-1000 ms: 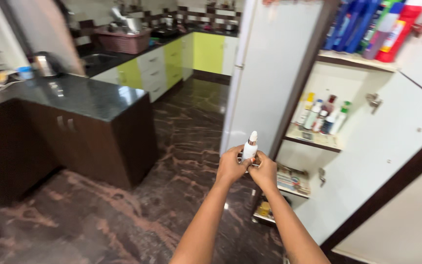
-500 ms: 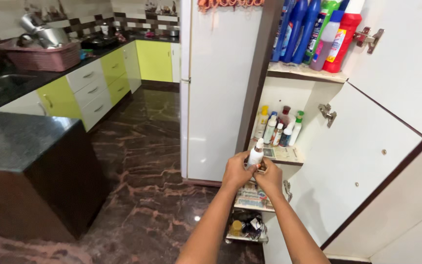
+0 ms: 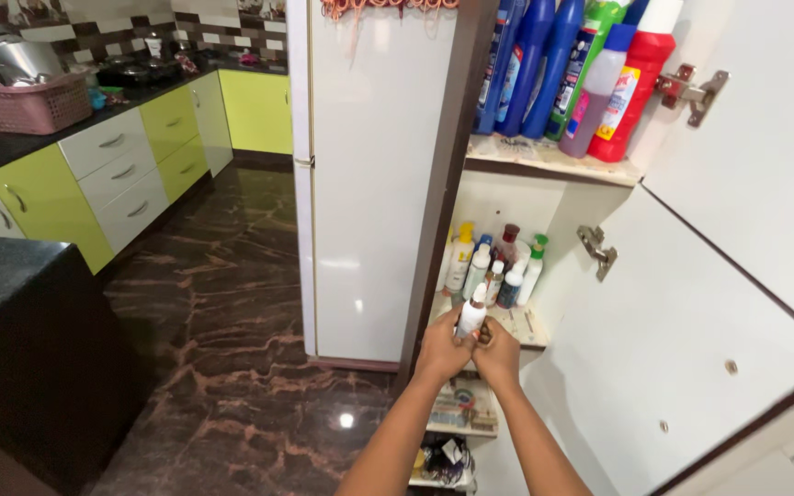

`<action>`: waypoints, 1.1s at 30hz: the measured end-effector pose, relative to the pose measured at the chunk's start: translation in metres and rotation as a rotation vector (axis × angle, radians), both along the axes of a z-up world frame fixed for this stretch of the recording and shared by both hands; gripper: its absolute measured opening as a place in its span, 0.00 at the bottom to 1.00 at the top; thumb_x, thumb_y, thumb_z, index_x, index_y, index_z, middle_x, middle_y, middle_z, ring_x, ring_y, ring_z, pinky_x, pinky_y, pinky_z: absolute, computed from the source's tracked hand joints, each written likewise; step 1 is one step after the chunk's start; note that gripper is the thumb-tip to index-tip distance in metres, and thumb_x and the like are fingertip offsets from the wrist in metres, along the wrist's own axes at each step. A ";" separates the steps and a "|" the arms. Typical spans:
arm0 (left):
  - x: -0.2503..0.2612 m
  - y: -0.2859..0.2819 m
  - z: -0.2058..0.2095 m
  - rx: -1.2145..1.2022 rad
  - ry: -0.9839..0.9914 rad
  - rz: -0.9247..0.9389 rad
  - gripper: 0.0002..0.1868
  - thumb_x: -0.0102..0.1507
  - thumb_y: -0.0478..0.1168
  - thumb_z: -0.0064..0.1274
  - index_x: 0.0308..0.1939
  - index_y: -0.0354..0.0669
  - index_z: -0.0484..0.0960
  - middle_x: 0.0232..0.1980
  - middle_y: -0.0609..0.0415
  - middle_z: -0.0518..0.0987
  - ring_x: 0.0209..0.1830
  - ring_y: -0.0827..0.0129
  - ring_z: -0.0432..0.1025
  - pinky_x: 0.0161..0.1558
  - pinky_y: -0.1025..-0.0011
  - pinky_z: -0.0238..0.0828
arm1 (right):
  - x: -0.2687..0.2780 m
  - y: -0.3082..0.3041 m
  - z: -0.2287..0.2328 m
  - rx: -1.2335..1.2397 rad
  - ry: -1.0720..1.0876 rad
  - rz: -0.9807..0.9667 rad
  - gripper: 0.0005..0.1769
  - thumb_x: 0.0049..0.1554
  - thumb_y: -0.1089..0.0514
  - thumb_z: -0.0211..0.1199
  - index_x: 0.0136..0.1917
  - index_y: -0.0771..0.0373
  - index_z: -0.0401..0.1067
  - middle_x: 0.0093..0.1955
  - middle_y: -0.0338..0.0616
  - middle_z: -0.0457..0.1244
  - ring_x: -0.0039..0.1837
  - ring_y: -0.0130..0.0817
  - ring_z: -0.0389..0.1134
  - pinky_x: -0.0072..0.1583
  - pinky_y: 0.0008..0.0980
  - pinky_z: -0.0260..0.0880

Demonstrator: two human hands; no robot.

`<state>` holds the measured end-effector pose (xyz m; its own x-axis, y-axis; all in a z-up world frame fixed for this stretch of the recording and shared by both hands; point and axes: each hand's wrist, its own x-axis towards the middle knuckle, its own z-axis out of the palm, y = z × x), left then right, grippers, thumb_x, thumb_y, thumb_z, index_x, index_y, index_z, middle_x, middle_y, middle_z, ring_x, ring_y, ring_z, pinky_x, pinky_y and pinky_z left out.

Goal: The person picks up various bottles and tubes from a dining table and places them into a cabinet shelf. The person handles items one by one, moving from the table to the cabinet and back repeatedly.

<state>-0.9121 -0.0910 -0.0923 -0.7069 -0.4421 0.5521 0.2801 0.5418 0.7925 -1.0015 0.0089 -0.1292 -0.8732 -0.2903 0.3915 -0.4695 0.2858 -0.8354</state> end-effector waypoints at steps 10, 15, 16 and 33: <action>-0.078 -0.017 -0.037 0.212 -0.132 0.046 0.31 0.65 0.54 0.52 0.66 0.40 0.73 0.62 0.38 0.78 0.53 0.46 0.78 0.56 0.60 0.73 | -0.079 -0.028 -0.041 0.014 0.050 -0.004 0.22 0.49 0.60 0.72 0.58 0.61 0.76 0.48 0.51 0.74 0.52 0.39 0.77 0.52 0.35 0.75; -0.122 -0.035 -0.086 0.107 -0.066 0.122 0.35 0.71 0.56 0.42 0.74 0.33 0.64 0.73 0.29 0.66 0.75 0.40 0.59 0.73 0.56 0.53 | -0.109 -0.044 -0.062 0.045 0.052 -0.055 0.25 0.47 0.63 0.73 0.60 0.62 0.75 0.47 0.51 0.73 0.50 0.42 0.76 0.52 0.36 0.74; -0.126 -0.038 -0.091 0.123 -0.053 0.134 0.35 0.71 0.56 0.41 0.74 0.35 0.63 0.73 0.31 0.66 0.75 0.41 0.60 0.73 0.57 0.54 | -0.113 -0.048 -0.063 0.013 0.064 -0.028 0.25 0.47 0.65 0.72 0.60 0.63 0.75 0.49 0.51 0.72 0.50 0.41 0.77 0.52 0.35 0.75; -0.159 -0.053 -0.138 0.364 -0.431 0.248 0.38 0.68 0.65 0.30 0.80 0.57 0.54 0.80 0.44 0.59 0.79 0.48 0.55 0.74 0.59 0.50 | -0.137 -0.077 -0.096 -0.315 0.001 0.066 0.37 0.40 0.74 0.74 0.59 0.67 0.60 0.50 0.49 0.62 0.52 0.36 0.69 0.54 0.31 0.77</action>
